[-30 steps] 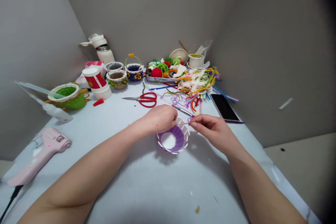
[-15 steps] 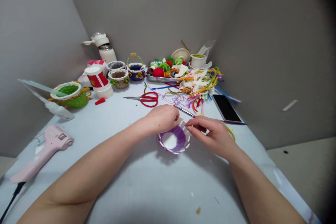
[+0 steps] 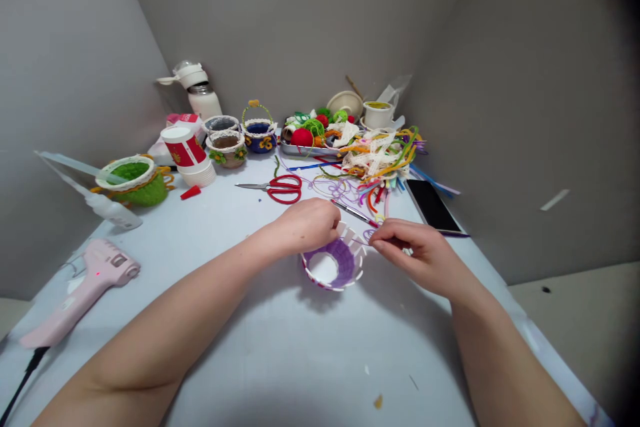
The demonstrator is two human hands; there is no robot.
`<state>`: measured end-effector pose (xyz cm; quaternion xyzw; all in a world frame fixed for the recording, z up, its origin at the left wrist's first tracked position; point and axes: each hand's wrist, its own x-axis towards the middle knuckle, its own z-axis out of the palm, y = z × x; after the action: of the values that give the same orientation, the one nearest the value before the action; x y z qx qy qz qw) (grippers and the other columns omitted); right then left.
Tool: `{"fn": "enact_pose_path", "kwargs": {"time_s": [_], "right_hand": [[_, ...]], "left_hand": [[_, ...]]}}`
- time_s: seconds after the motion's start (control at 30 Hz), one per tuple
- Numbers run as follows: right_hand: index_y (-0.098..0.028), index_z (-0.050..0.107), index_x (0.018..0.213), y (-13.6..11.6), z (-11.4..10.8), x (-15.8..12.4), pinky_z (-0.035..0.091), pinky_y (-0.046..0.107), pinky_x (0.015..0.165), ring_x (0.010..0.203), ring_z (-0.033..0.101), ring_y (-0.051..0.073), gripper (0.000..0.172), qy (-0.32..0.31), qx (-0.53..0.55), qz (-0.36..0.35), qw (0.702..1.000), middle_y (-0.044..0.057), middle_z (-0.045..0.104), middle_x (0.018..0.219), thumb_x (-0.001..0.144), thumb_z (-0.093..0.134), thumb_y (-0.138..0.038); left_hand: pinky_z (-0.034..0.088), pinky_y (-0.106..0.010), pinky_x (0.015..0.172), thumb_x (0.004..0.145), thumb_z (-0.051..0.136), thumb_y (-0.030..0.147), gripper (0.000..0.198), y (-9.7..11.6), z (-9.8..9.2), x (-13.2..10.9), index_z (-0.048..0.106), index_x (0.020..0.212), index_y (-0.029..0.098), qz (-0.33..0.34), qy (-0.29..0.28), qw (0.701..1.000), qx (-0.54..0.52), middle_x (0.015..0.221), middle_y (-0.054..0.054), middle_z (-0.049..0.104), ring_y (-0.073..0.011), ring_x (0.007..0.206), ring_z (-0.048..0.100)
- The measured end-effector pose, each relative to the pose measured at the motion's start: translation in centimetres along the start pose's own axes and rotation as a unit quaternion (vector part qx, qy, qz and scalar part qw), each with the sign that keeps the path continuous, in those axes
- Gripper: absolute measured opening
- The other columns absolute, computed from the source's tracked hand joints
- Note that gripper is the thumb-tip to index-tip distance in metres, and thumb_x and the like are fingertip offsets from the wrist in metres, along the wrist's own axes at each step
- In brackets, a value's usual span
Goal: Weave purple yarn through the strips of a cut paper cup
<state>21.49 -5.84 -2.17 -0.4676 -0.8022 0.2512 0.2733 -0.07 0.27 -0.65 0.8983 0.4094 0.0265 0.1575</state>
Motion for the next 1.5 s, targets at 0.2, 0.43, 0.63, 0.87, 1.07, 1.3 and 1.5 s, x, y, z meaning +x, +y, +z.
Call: {"fn": "enact_pose_path", "kwargs": {"time_s": [0.2, 0.43, 0.63, 0.87, 1.07, 1.3, 1.5], "right_hand": [[-0.018, 0.065, 0.081, 0.9, 0.6, 0.2, 0.039, 0.022, 0.057, 0.064, 0.054, 0.013, 0.020, -0.070, -0.014, 0.064, 0.995, 0.002, 0.064, 0.073, 0.087, 0.050, -0.029], [-0.017, 0.059, 0.070, 0.9, 3.4, 1.0, 0.033, 0.022, 0.054, 0.058, 0.050, 0.013, 0.018, -0.096, -0.080, 0.057, 0.990, 0.002, 0.061, 0.064, 0.083, 0.047, -0.021], [-0.017, 0.057, 0.070, 0.8, 4.2, 1.3, 0.033, 0.022, 0.057, 0.061, 0.051, 0.013, 0.019, -0.064, -0.071, 0.037, 0.995, 0.001, 0.061, 0.067, 0.086, 0.046, -0.021], [-0.016, 0.058, 0.071, 1.0, 4.7, 1.4, 0.034, 0.022, 0.057, 0.062, 0.052, 0.013, 0.017, -0.061, -0.075, 0.031, 0.995, 0.002, 0.063, 0.069, 0.084, 0.048, -0.020], [-0.018, 0.064, 0.080, 1.0, 2.6, 1.0, 0.039, 0.022, 0.059, 0.066, 0.055, 0.013, 0.021, -0.059, -0.014, 0.069, 0.996, 0.002, 0.065, 0.074, 0.088, 0.047, -0.027], [-0.016, 0.065, 0.082, 0.5, 1.0, 0.1, 0.040, 0.023, 0.055, 0.063, 0.050, 0.012, 0.026, -0.013, 0.076, 0.109, 0.991, 0.003, 0.061, 0.073, 0.086, 0.054, -0.039], [-0.017, 0.065, 0.080, -0.8, 1.6, 0.4, 0.041, 0.024, 0.057, 0.064, 0.052, 0.013, 0.023, 0.017, 0.098, 0.109, 0.989, 0.003, 0.063, 0.074, 0.085, 0.055, -0.038]], "left_hand": [[0.036, -0.026, 0.056, 0.077, 0.046, 0.025, 0.021, -0.3, 0.1, 0.0, 0.066, 0.073, 0.018, 0.004, 0.012, 1.000, 0.005, 0.072, -0.006, 0.066, -0.0167, 0.066, 0.056], [0.038, -0.026, 0.057, 0.074, 0.046, 0.018, 0.018, -0.1, -1.0, -0.8, 0.064, 0.075, 0.018, -0.020, -0.026, 0.999, 0.034, 0.075, -0.006, 0.067, -0.0180, 0.069, 0.058], [0.040, -0.024, 0.062, 0.074, 0.052, 0.030, 0.027, -0.1, -1.4, -1.0, 0.062, 0.099, 0.023, 0.004, -0.041, 0.999, -0.007, 0.098, -0.004, 0.067, -0.0179, 0.084, 0.059], [0.036, -0.025, 0.057, 0.073, 0.051, 0.022, 0.018, 0.6, -0.3, -0.1, 0.068, 0.079, 0.019, 0.038, -0.021, 0.999, -0.009, 0.078, -0.004, 0.068, -0.0165, 0.071, 0.057], [0.034, -0.026, 0.054, 0.070, 0.049, 0.019, 0.019, 0.2, -0.2, 0.0, 0.068, 0.074, 0.019, 0.006, 0.008, 1.000, -0.005, 0.073, -0.005, 0.067, -0.0169, 0.066, 0.056], [0.038, -0.027, 0.059, 0.074, 0.048, 0.023, 0.022, 0.3, -0.1, 0.0, 0.069, 0.078, 0.019, -0.012, -0.002, 1.000, 0.002, 0.075, -0.006, 0.067, -0.0180, 0.070, 0.057], [0.039, -0.027, 0.060, 0.076, 0.047, 0.024, 0.022, 0.4, 0.0, 0.0, 0.068, 0.077, 0.020, -0.018, 0.001, 1.000, 0.005, 0.075, -0.005, 0.067, -0.0178, 0.070, 0.057]]}}
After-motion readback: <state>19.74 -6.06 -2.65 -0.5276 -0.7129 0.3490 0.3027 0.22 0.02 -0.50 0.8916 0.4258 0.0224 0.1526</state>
